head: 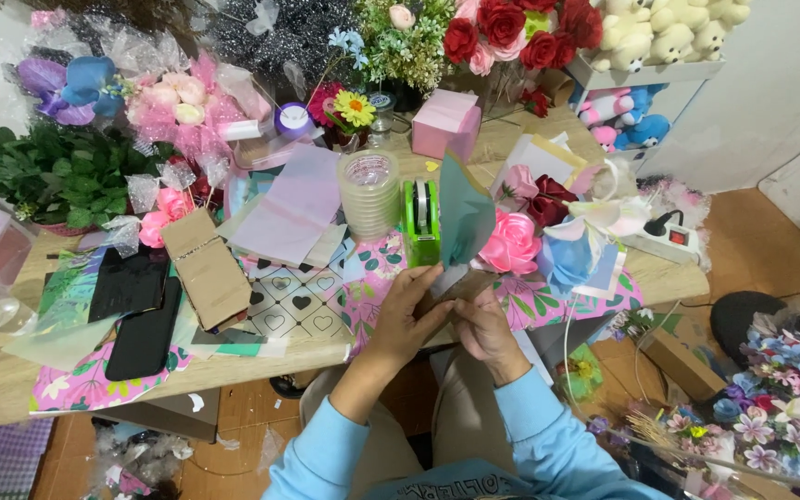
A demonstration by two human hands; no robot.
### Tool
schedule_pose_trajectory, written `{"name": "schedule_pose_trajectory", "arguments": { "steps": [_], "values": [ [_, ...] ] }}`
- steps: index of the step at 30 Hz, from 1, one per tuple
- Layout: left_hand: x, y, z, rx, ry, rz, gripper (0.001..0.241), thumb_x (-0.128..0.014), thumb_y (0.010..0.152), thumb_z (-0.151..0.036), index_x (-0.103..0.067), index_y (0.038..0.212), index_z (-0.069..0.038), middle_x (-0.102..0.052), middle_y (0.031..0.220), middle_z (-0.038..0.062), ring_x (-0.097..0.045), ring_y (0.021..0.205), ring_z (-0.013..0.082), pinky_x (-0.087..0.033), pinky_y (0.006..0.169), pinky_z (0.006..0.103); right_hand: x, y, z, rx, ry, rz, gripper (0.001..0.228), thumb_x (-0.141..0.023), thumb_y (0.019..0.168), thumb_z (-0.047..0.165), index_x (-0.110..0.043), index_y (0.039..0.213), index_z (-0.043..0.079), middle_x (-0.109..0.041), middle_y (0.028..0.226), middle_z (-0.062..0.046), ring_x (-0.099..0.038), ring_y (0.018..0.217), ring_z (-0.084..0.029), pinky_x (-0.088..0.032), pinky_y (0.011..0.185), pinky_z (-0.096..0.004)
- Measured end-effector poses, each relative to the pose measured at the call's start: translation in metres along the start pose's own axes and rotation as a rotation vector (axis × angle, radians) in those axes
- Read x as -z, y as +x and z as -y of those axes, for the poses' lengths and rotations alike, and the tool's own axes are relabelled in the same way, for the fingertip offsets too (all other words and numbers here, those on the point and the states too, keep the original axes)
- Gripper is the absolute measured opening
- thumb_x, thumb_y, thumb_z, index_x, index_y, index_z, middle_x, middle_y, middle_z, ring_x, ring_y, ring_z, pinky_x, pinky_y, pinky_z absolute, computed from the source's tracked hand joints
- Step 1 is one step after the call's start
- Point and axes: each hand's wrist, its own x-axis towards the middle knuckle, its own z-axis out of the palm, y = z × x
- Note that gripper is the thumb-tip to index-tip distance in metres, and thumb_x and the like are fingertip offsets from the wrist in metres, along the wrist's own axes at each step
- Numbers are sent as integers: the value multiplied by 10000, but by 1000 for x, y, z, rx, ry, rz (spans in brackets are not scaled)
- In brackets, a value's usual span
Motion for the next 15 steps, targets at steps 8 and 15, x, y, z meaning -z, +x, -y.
{"name": "schedule_pose_trajectory", "arguments": {
  "steps": [8,15],
  "values": [
    [0,1,-3,41,9,100,601,-765,928,-172,-540,1478,-84,-586,1317,196,-597,1223,337,-476,1028,490,-15,0,13,-51,43,-23,636,-639,855,-63,-513,1445,137,-651,1371,-164,-650,1208,-315,-559,893,-411],
    [-6,-3,2,186,-3,142,660,-758,921,-159,-487,1507,-23,-517,1452,254,-479,1370,376,-377,1136,541,29,0,-5,-97,30,-40,652,-609,841,-112,-522,1440,132,-674,1318,-186,-672,1166,-332,-567,843,-435]
  ]
}}
